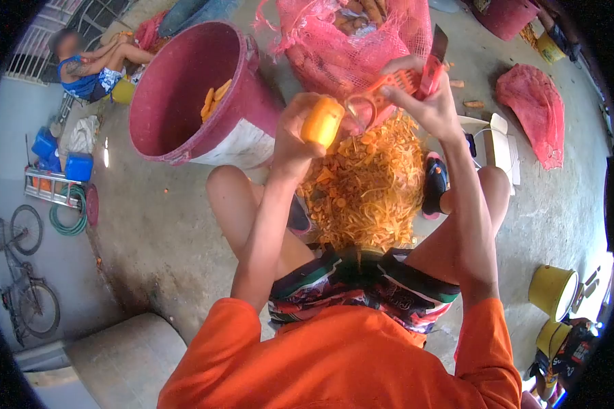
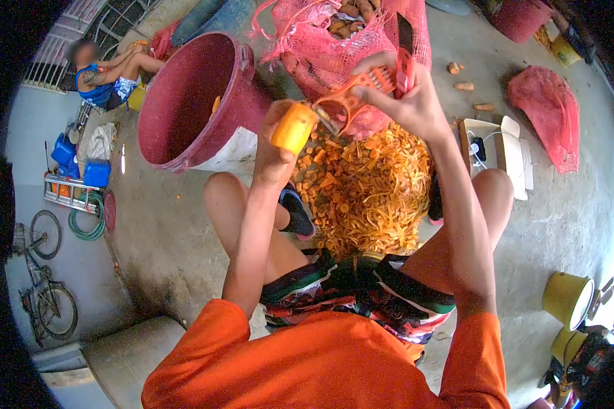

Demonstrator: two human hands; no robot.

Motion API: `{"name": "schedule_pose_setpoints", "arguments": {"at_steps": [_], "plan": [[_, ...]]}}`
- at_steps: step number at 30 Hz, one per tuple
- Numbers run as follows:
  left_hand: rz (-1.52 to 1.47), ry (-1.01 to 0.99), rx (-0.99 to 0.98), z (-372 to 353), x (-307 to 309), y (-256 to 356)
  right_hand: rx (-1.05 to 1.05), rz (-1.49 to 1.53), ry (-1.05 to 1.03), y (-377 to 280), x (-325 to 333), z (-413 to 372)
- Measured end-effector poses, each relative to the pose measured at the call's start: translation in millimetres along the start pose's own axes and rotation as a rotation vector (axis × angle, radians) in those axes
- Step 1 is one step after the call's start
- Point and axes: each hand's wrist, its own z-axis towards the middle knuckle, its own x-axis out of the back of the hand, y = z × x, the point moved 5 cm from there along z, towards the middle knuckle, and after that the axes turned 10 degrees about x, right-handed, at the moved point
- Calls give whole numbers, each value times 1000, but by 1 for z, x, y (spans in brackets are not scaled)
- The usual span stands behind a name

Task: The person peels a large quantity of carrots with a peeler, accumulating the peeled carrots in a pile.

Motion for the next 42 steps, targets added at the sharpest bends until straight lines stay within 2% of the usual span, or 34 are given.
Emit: {"name": "schedule_pose_setpoints", "arguments": {"at_steps": [1, 3, 4, 7, 8, 11, 13, 15, 17, 19, 20, 21, 23, 25, 27, 28, 31, 32, 35, 38, 39, 40, 42], "plan": [[6, 19, 44, 0, 2, 0, -1, 5, -3, -1, -6, 0], [27, 52, 1, 1, 8, -9, -46, 199, -56, -4, -23, -7], [29, 47, 19, -1, 5, -10, -156, 260, -103, -5, -32, -9], [15, 43, 20, -1, 5, -13, -230, 309, -133, -1, -34, -8], [8, -9, 11, -2, 7, -11, 27, 116, -119, 1, -25, -1], [7, -78, -9, -6, 3, -3, -74, -54, -26, 26, 8, 3], [14, -104, -16, -3, 2, -2, -52, -40, 21, 19, 8, 5], [71, -34, 1, 0, 6, -8, -129, 276, -72, 7, -12, -4], [-25, -65, 37, 1, 8, -11, -151, 292, -133, 1, -27, -4], [13, -52, 35, -1, 5, -11, -139, 200, -119, -2, -29, -4], [-2, -112, 55, -3, 1, -9, -41, 142, -111, 8, -26, -3], [-4, -113, 54, -4, 2, -9, -41, 140, -112, 15, -19, -2], [14, -127, 31, -6, 4, -8, -118, -50, -79, 29, 0, -2], [29, -165, -3, -3, 2, -4, -140, -4, -44, 28, 3, 1], [126, -78, 38, -2, 3, -7, -39, 100, -74, 13, -5, -1], [124, -74, 35, -2, 3, -7, -130, 233, -108, 5, -15, -4], [227, -79, 96, -3, 8, -9, -76, 204, -204, 7, -26, -4], [226, -82, 107, -5, 9, -11, -185, 106, -170, 14, -20, -5], [254, -139, -10, -6, 4, -2, -160, -25, -136, 30, 4, 1], [105, -9, 39, -3, -3, 0, -126, 85, -114, 12, -9, -3], [106, -6, 33, -1, -3, -4, -112, 175, -106, 1, -18, -5], [106, -4, 2, 0, 0, -9, -123, 123, -165, -6, -25, -5], [125, -36, -10, -2, 4, -17, -118, 106, -118, 5, -19, -5]]}}
